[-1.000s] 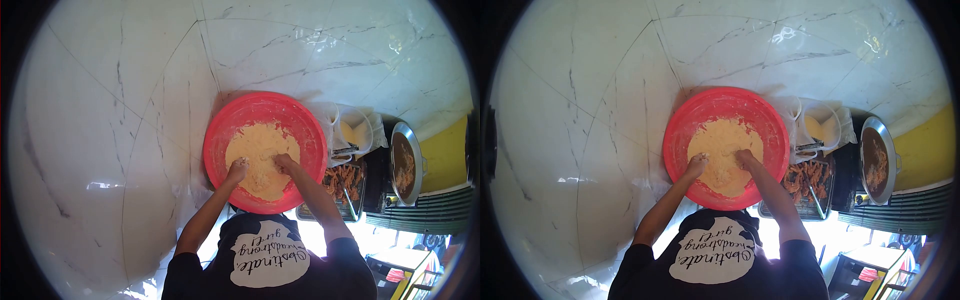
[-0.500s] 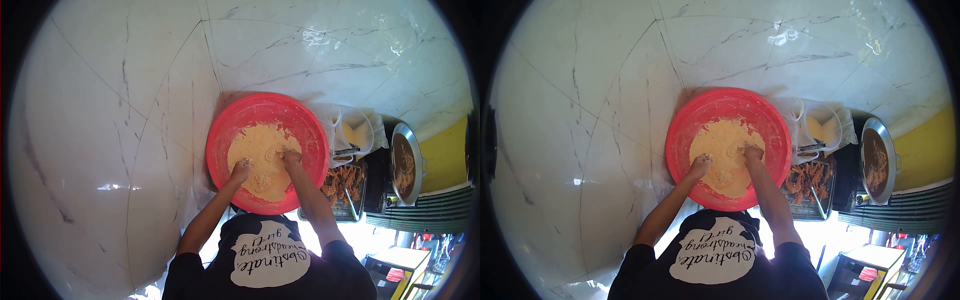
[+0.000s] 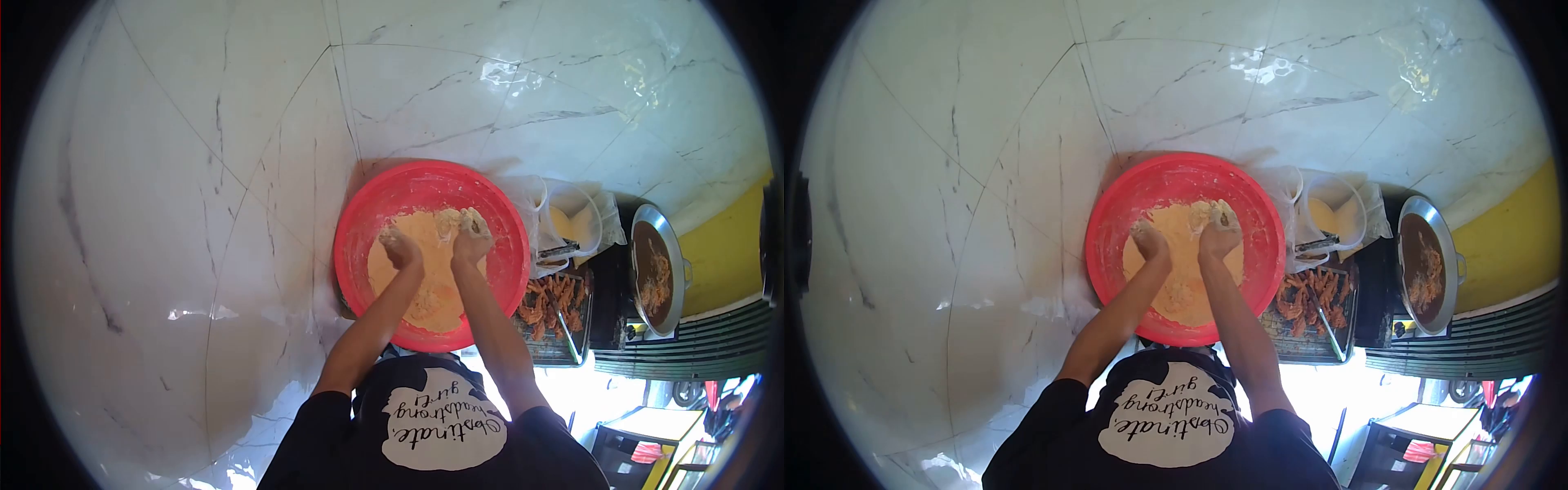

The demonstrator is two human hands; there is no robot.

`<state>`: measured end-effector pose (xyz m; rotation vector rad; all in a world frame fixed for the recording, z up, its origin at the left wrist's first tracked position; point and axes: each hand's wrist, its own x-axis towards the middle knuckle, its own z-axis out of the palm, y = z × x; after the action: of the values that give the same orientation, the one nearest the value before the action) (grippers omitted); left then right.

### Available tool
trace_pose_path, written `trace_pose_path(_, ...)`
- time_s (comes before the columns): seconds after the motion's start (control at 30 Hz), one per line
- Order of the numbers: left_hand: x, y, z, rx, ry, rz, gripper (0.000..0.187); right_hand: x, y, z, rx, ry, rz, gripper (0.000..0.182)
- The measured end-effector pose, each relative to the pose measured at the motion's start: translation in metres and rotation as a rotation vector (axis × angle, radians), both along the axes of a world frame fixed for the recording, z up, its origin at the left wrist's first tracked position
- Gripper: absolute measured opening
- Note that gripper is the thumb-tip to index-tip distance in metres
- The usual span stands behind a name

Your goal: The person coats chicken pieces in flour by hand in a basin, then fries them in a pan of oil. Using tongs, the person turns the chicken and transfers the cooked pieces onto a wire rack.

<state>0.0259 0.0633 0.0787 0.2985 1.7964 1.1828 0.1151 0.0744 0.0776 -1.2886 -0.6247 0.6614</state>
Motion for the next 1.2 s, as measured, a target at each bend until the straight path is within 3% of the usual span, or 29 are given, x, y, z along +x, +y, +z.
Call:
trace_pose_path(0.03,0.018,-0.002,0.007,-0.14,0.118,0.071,0.062,-0.008,-0.006,0.007,0.001,0.0,-0.004,0.025)
trace_pose_path(0.07,0.029,-0.007,-0.002,0.075,0.163,-0.018,0.069,-0.015,-0.008,0.016,-0.032,-0.068,-0.01,0.026)
trace_pose_path(0.13,0.018,-0.006,-0.002,0.065,0.141,-0.001,0.071,-0.016,-0.009,0.018,-0.066,-0.134,-0.015,0.027)
trace_pose_path(0.2,0.018,-0.003,-0.003,0.051,0.113,0.021,0.073,-0.009,-0.007,0.022,-0.007,-0.014,0.023,0.028)
trace_pose_path(0.3,0.02,-0.004,-0.004,-0.159,0.101,0.074,0.072,-0.026,-0.019,0.028,-0.06,-0.209,0.087,0.03)
trace_pose_path(0.37,0.024,-0.01,0.005,-0.003,0.243,0.123,0.065,-0.019,-0.019,0.028,-0.101,-0.21,0.106,0.03)
trace_pose_path(0.43,0.019,-0.012,0.004,0.078,0.195,0.092,0.065,-0.016,-0.017,0.02,-0.147,-0.22,0.123,0.03)
trace_pose_path(0.5,0.023,-0.013,-0.013,0.2,0.273,0.085,0.064,-0.023,-0.02,0.008,-0.058,-0.408,0.11,0.031)
trace_pose_path(0.57,0.019,-0.028,0.036,0.102,0.228,0.056,0.062,-0.022,-0.018,0.006,-0.019,-0.314,0.151,0.032)
trace_pose_path(0.6,0.014,-0.034,0.048,0.101,0.203,0.006,0.06,-0.02,-0.018,0.005,0.016,-0.219,0.187,0.033)
trace_pose_path(0.67,0.002,-0.039,0.051,0.102,0.175,-0.044,0.057,-0.01,-0.027,0.033,-0.015,-0.279,0.272,0.034)
trace_pose_path(0.73,-0.018,-0.041,0.042,0.445,0.188,-0.019,0.058,0.0,-0.035,0.059,-0.045,-0.338,0.358,0.035)
trace_pose_path(0.8,-0.041,-0.035,0.021,0.492,0.181,0.025,0.053,0.009,-0.039,0.072,0.101,-0.447,0.383,0.037)
trace_pose_path(0.87,-0.057,-0.03,-0.006,0.535,0.17,0.062,0.049,0.019,-0.035,0.069,0.04,-0.485,0.46,0.038)
trace_pose_path(0.93,-0.068,-0.039,-0.025,0.482,0.58,-0.144,0.049,0.028,-0.045,0.058,-0.044,-0.51,0.526,0.038)
trace_pose_path(1.07,-0.078,-0.048,-0.034,0.46,0.456,-0.223,0.053,0.036,-0.042,0.039,-0.013,-0.484,0.529,0.041)
trace_pose_path(1.13,-0.078,-0.045,-0.049,0.368,0.22,-0.162,0.057,0.038,-0.049,0.034,-0.032,-0.517,0.524,0.042)
trace_pose_path(1.2,-0.08,-0.042,-0.058,0.356,0.202,-0.166,0.058,0.038,-0.05,0.035,-0.101,-0.339,0.598,0.042)
